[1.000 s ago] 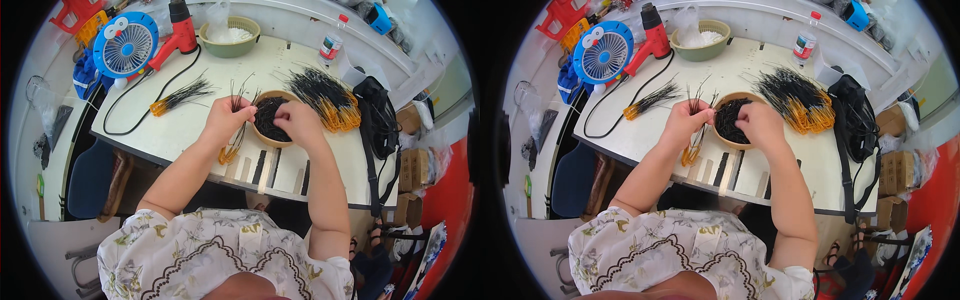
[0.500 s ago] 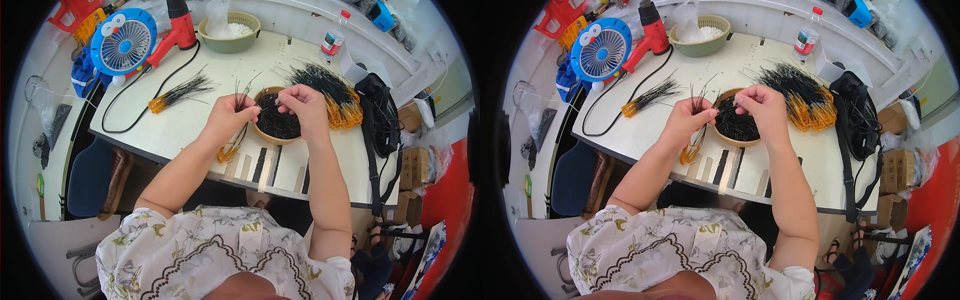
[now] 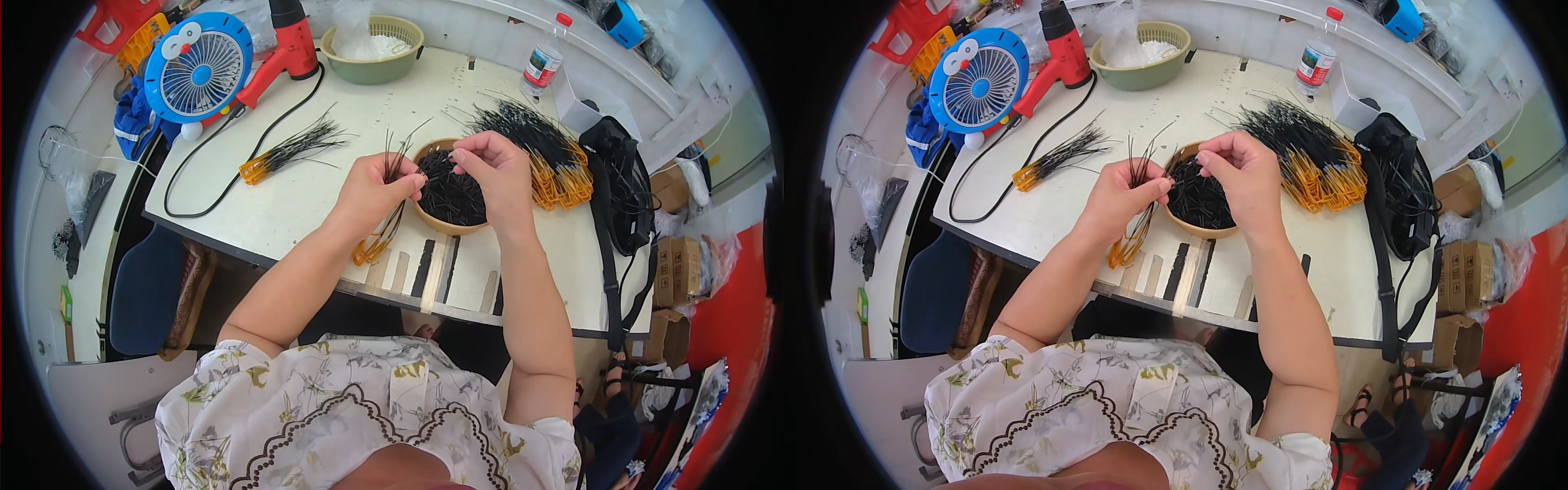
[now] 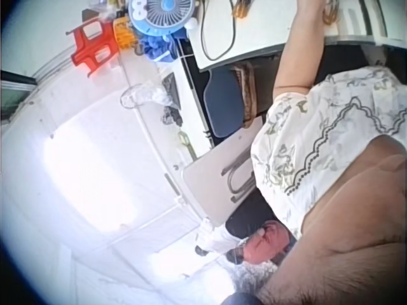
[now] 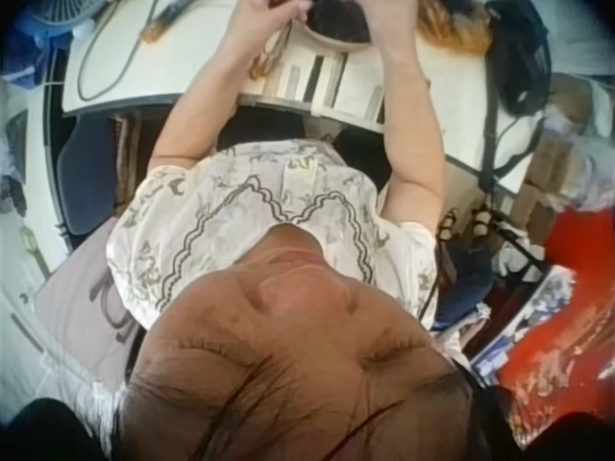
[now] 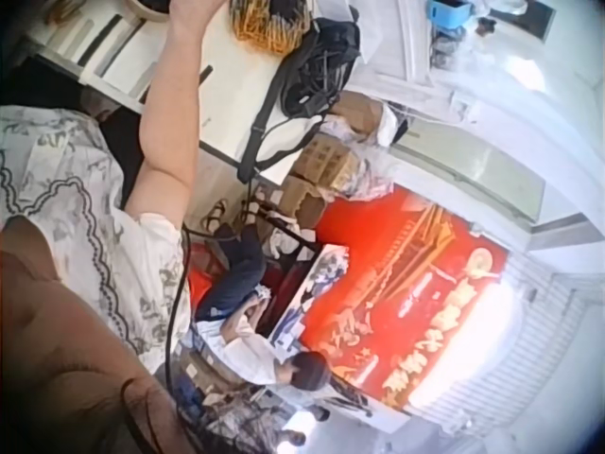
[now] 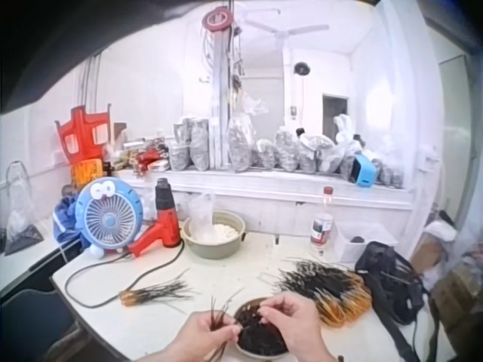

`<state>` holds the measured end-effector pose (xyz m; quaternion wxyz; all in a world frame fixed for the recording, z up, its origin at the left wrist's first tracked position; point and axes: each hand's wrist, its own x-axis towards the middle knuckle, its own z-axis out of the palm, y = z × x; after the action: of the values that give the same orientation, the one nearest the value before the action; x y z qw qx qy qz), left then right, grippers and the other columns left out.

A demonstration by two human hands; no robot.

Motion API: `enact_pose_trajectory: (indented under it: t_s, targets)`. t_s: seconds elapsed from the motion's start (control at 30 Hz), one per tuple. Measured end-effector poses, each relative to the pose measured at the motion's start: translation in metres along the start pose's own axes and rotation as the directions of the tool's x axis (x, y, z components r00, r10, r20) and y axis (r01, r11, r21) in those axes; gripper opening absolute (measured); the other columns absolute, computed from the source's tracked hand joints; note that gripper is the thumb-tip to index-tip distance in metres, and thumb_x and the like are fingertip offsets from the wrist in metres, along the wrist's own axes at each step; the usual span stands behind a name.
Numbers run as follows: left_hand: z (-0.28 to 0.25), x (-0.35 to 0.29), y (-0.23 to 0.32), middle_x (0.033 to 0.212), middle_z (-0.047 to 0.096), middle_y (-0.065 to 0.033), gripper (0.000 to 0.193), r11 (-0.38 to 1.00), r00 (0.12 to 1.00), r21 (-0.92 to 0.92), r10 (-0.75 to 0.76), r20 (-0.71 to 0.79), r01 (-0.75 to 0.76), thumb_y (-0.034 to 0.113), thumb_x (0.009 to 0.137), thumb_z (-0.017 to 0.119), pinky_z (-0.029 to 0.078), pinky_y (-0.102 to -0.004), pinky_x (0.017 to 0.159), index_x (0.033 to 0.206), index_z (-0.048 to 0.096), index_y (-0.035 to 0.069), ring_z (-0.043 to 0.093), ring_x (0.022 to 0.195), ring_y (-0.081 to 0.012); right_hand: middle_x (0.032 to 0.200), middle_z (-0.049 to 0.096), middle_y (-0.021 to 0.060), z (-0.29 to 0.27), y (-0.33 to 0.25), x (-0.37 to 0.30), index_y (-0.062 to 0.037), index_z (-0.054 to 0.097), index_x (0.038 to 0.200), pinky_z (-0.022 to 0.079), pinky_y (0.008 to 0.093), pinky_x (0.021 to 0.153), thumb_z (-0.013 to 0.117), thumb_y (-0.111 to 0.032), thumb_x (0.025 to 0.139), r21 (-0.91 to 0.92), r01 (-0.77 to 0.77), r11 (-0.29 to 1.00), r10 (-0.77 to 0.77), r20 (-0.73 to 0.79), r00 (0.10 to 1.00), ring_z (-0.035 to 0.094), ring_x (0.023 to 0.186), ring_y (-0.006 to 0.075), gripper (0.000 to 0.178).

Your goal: The person organizes wire bundles on the table, places a bowl of plastic sleeves on the surface, and attaches the sleeves onto the ends of the wires by hand.

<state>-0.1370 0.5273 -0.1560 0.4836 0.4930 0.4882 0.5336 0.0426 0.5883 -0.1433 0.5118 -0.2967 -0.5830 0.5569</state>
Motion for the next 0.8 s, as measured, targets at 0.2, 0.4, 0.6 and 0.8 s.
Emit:
enact_pose_trajectory:
  t_s: [0.2,0.4,0.6,0.8]
  targets:
    - [0.0,0.002,-0.005,0.071,0.063,-0.0024,0.008,1.0,1.0,-0.004,0.021,0.018,-0.021,0.005,0.082,0.068,0.041,-0.018,0.055,0.085,0.062,0.0,0.055,0.061,-0.0054,0.082,0.064,0.0027,-0.004,0.0,0.0,-0.0002,0.065,0.089,0.047,0.02,0.07,0.064,0.002,0.081,-0.159,0.011,0.987,-0.003,0.055,0.998,0.059,0.076,0.0073,0.009]
    - [0.0,0.0,-0.004,0.073,0.062,-0.0028,0.005,0.995,0.999,0.084,0.043,0.013,-0.044,0.0,0.082,0.065,0.046,-0.0204,0.062,0.084,0.061,-0.002,0.057,0.065,-0.0076,0.083,0.064,0.0012,-0.01,-0.011,-0.001,0.0,0.067,0.089,0.045,0.0213,0.073,0.065,0.001,0.078,-0.326,-0.11,0.939,0.176,0.181,0.968,0.057,0.077,0.007,0.01]
    - [0.007,-0.004,0.0,0.072,0.062,-0.0022,0.006,0.97,0.998,0.234,0.065,0.01,-0.066,0.0,0.082,0.064,0.044,-0.0198,0.062,0.086,0.062,-0.004,0.056,0.066,-0.0062,0.081,0.064,0.0007,-0.005,-0.008,-0.004,-0.0018,0.065,0.083,0.045,0.0212,0.072,0.067,-0.002,0.078,-0.099,-0.195,0.976,0.216,0.292,0.932,0.057,0.075,0.0063,0.005]
    - [0.009,-0.007,0.003,0.072,0.063,-0.0032,0.007,0.981,0.997,0.177,0.079,0.0,-0.078,0.001,0.082,0.064,0.045,-0.0201,0.063,0.087,0.062,-0.004,0.057,0.066,-0.0068,0.078,0.064,-0.0011,0.0,-0.002,-0.005,-0.0028,0.065,0.079,0.045,0.0206,0.068,0.068,-0.006,0.079,-0.152,-0.183,0.971,0.216,0.239,0.947,0.057,0.07,0.0059,0.004]
